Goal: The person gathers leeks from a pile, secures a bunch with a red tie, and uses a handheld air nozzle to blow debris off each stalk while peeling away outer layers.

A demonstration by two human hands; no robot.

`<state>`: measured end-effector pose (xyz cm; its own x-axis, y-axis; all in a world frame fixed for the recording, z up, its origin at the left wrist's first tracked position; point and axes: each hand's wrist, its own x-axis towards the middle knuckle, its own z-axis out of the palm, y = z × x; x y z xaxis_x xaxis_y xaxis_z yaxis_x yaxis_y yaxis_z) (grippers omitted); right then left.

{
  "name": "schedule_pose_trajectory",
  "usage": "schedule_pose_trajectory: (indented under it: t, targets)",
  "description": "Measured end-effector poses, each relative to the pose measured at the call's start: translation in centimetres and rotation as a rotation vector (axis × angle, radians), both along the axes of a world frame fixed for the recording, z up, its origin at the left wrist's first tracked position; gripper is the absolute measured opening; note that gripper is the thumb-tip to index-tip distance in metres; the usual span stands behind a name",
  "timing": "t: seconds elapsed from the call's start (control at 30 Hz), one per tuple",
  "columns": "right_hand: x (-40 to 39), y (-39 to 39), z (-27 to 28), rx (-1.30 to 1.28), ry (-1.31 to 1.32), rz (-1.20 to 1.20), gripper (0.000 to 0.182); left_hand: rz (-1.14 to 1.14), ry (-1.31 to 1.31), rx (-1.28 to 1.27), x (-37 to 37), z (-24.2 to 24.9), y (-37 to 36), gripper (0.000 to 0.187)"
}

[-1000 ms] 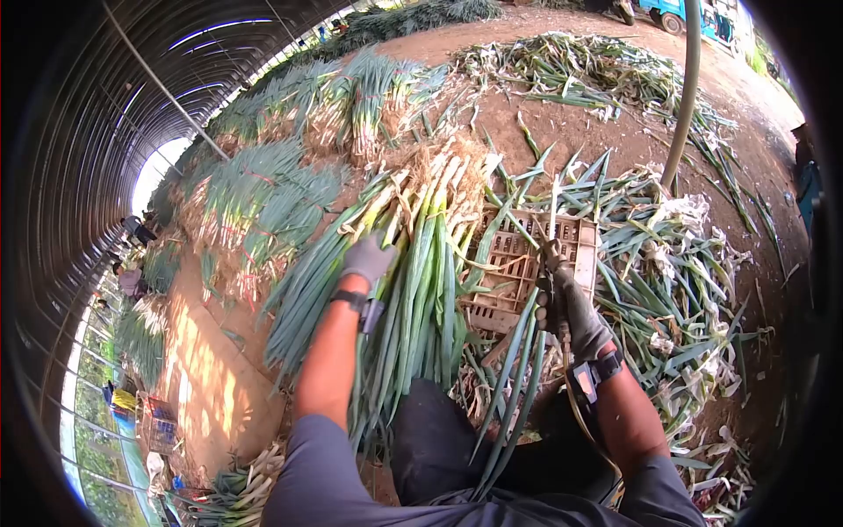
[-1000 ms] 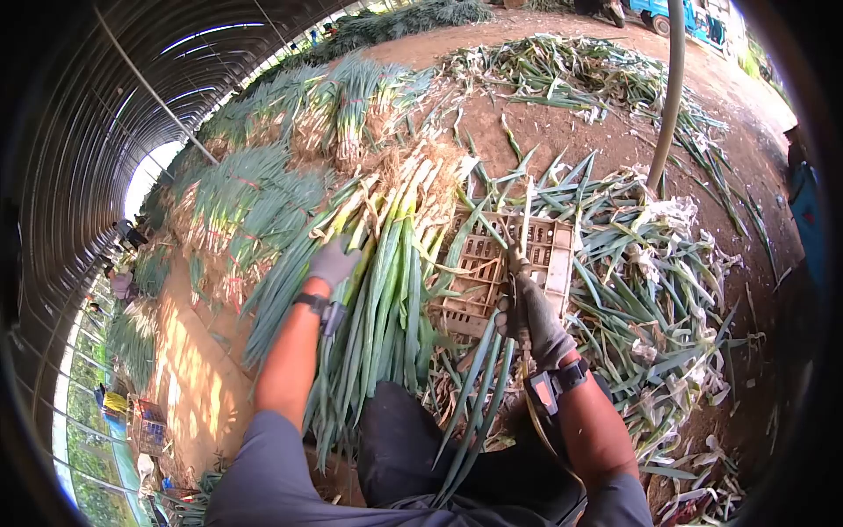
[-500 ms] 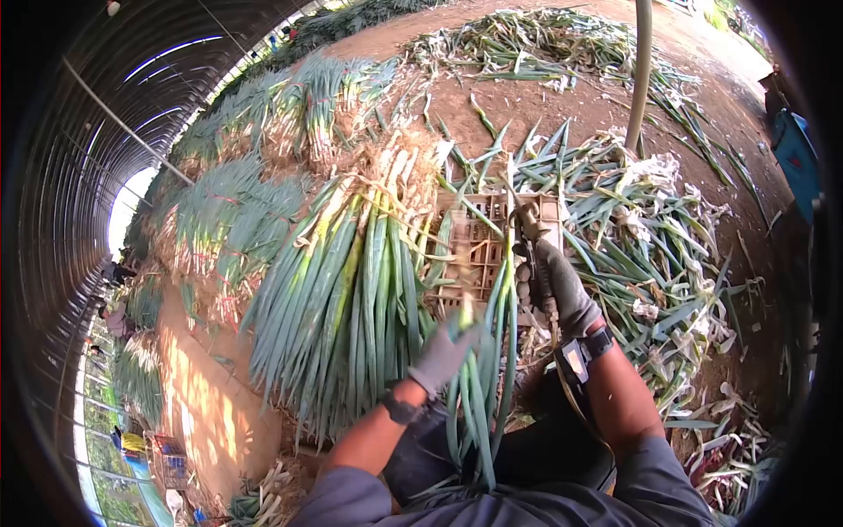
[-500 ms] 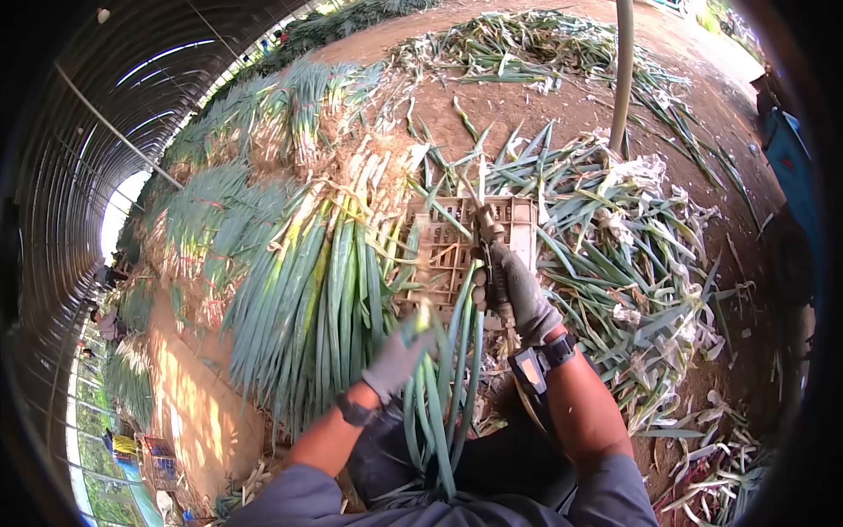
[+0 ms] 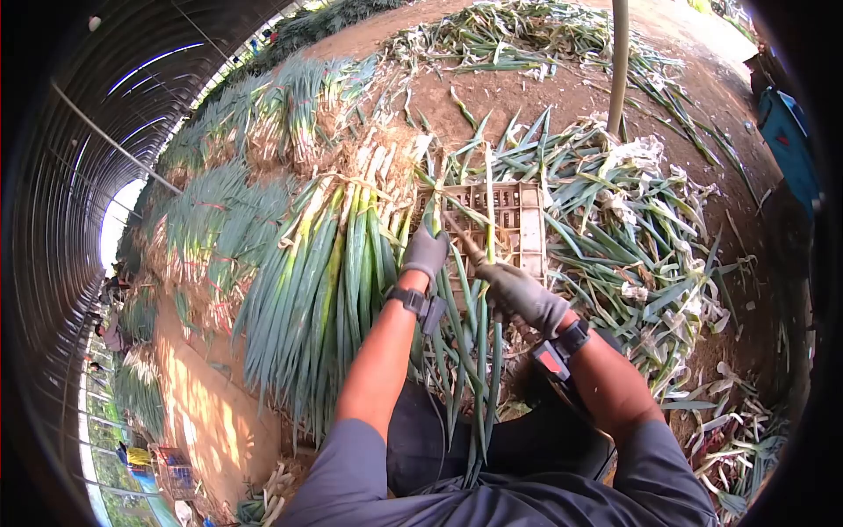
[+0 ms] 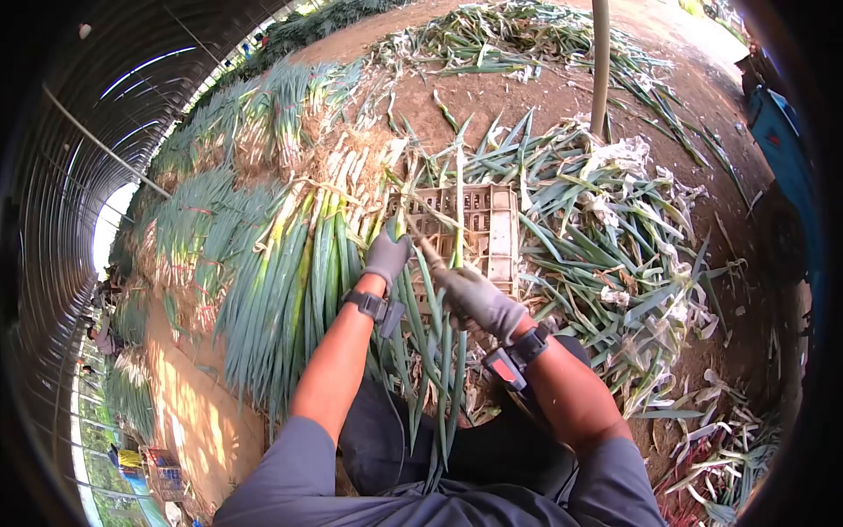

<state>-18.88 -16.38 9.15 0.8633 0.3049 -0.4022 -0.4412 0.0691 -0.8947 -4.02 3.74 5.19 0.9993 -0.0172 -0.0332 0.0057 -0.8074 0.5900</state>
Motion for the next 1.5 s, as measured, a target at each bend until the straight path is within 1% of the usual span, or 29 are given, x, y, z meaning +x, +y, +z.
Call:
schedule_pose_trajectory:
  t: [0.03, 0.07, 0.1, 0.13, 0.17, 0.27, 0.37, 0.47, 0.53, 0.6, 0.7, 0.73, 0.83, 0.87, 0.97, 1.0, 1.03, 1.1, 1.13, 1.23, 1.33, 1.37, 1.43, 1.5]
  targets:
    - [0.0, 0.6, -0.9, -0.029, -0.021, 0.014, 0.058, 0.012, 0.037, 0.048, 0.2, -0.2, -0.1, 0.052]
    - [-0.3, 1.0, -0.2, -0.075, -0.003, 0.002, 0.059, 0.025, 0.027, 0.063, 0.1, -0.1, -0.4, 0.047]
    - [0.0, 1.1, -0.5, -0.104, 0.041, 0.037, 0.061, 0.038, 0.035, 0.091, 1.0, -1.4, -0.1, 0.047]
    - [0.4, 1.2, -1.0, -0.124, 0.023, 0.047, 0.061, 0.043, 0.046, 0.097, 1.8, -2.6, 0.3, 0.046]
    - [0.6, 1.3, -1.0, -0.143, 0.005, 0.057, 0.062, 0.047, 0.057, 0.104, 1.9, -2.7, 0.3, 0.046]
    - [0.7, 1.3, -0.5, -0.17, 0.031, 0.059, 0.055, 0.022, 0.059, 0.035, 1.4, -3.3, 0.5, 0.046]
    - [1.3, 1.6, -1.1, -0.224, 0.026, 0.069, 0.058, 0.019, 0.068, 0.021, 1.4, -3.9, 0.8, 0.048]
    - [1.2, 2.3, -2.3, -0.222, -0.026, 0.009, 0.062, -0.001, 0.057, 0.035, 1.9, -5.7, 1.6, 0.051]
    - [1.2, 2.5, -2.5, -0.231, -0.014, -0.008, 0.065, -0.005, 0.081, 0.091, 0.0, -3.4, 0.8, 0.05]
    - [1.2, 2.5, -1.9, -0.249, 0.01, -0.02, 0.066, -0.026, 0.07, 0.171, -1.4, -3.1, 0.6, 0.049]
    - [1.7, 2.5, -2.3, -0.267, 0.01, -0.044, 0.067, -0.102, 0.05, 0.199, -2.8, -2.7, 0.4, 0.048]
    - [2.0, 2.5, -2.5, -0.256, 0.011, -0.045, 0.066, -0.11, 0.099, 0.165, -3.3, -2.6, 0.5, 0.051]
    - [2.6, 2.5, -3.2, -0.23, 0.014, -0.045, 0.065, -0.07, 0.069, 0.201, -5.5, -1.3, 0.2, 0.054]
    - [2.8, 2.6, -3.1, -0.243, 0.001, -0.044, 0.064, -0.116, 0.1, 0.168, -5.7, -1.1, 0.4, 0.059]
    - [3.5, 2.7, -3.2, -0.263, -0.053, -0.02, 0.063, -0.106, 0.103, 0.164, -7.1, -1.7, 0.6, 0.062]
    - [3.3, 2.8, -2.7, -0.243, -0.043, -0.045, 0.064, -0.113, 0.09, 0.125, -7.2, -2.2, 0.8, 0.063]
    - [3.4, 2.9, -2.9, -0.233, -0.022, -0.057, 0.064, -0.108, 0.134, 0.148, -7.5, -2.6, 1.1, 0.064]
    - [3.5, 3.0, -2.9, -0.215, 0.017, -0.079, 0.063, -0.099, 0.221, 0.19, -9.2, -0.6, 0.5, 0.065]
    - [3.5, 3.3, -3.0, -0.201, 0.031, -0.104, 0.061, -0.105, 0.184, 0.211, -9.4, -1.4, 0.7, 0.067]
    - [3.5, 3.3, -3.9, -0.235, 0.001, -0.089, 0.058, -0.105, 0.209, 0.245, -10.1, -1.2, 0.7, 0.069]
    - [3.0, 3.2, -4.7, -0.431, -0.322, -0.116, 0.056, -0.098, 0.174, 0.338, -10.4, -1.4, 0.9, 0.07]
    - [2.6, 3.3, -4.3, -0.424, -0.352, -0.112, 0.055, -0.115, 0.176, 0.367, -10.3, -1.3, 0.8, 0.071]
    - [1.6, 3.3, -3.6, -0.412, -0.406, -0.107, 0.054, -0.155, 0.182, 0.423, -10.3, -1.2, 0.4, 0.071]
    - [1.9, 2.8, -2.7, -0.502, -0.274, -0.058, 0.054, -0.179, 0.183, 0.465, -10.6, -1.2, -0.1, 0.07]
